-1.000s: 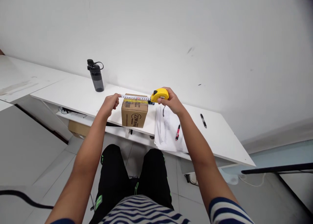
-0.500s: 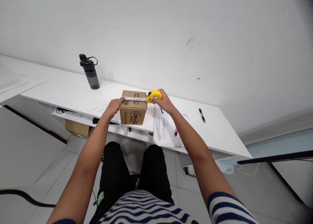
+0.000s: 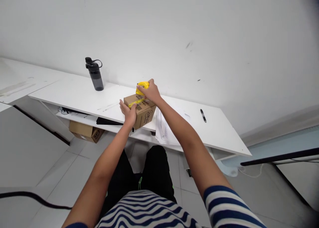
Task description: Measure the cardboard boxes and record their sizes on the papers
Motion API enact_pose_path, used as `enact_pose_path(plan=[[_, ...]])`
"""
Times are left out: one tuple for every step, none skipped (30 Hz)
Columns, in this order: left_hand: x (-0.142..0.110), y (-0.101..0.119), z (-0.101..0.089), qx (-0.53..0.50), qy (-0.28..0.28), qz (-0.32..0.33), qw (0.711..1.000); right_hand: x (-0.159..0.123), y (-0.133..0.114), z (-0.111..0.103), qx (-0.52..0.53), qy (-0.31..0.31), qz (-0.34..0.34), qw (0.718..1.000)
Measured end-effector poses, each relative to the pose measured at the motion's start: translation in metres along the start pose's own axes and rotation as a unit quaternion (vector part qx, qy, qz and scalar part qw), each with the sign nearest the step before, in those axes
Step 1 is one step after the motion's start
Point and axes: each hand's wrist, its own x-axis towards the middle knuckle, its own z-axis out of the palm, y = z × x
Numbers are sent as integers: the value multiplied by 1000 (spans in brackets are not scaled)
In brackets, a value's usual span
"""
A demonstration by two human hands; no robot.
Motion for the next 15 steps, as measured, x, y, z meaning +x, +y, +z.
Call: enact_pose_path(plan=[[-4, 4, 3, 4, 17, -16, 1000, 2, -3, 7, -16, 6, -2, 1000], [-8, 8, 6, 10, 32, -27, 999, 2, -6, 14, -33, 11, -8, 999], [-12, 12, 8, 16, 43, -29, 999, 2, -8, 21, -48, 10, -18, 999], [-15, 15, 9, 21, 49, -21, 998, 2, -10, 26, -63, 4, -31, 998], [-18, 17, 10, 26, 51, -10, 998, 0, -11, 31, -75, -6, -45, 996], [-20, 18, 11, 30, 53, 1, 998, -2, -11, 34, -87, -16, -60, 994], [-21, 19, 11, 33, 53, 9, 998, -5, -12, 36, -96, -24, -72, 992], [-22, 19, 11, 36, 52, 16, 998, -7, -12, 38, -103, -29, -82, 991], [-23, 19, 11, 36, 51, 20, 998, -9, -11, 38, -107, -32, -89, 990], [-23, 20, 11, 34, 50, 22, 998, -10, -11, 39, -109, -33, -93, 989], [-24, 20, 12, 31, 49, 23, 998, -11, -10, 39, -110, -32, -95, 989], [-24, 20, 12, 26, 49, 23, 998, -10, -10, 40, -109, -30, -96, 989], [-24, 20, 13, 22, 50, 24, 998, -9, -9, 41, -109, -28, -95, 989], [-24, 20, 13, 20, 51, 24, 998, -8, -8, 42, -109, -28, -94, 989], [-24, 19, 14, 19, 52, 25, 998, -7, -8, 43, -110, -29, -94, 989]])
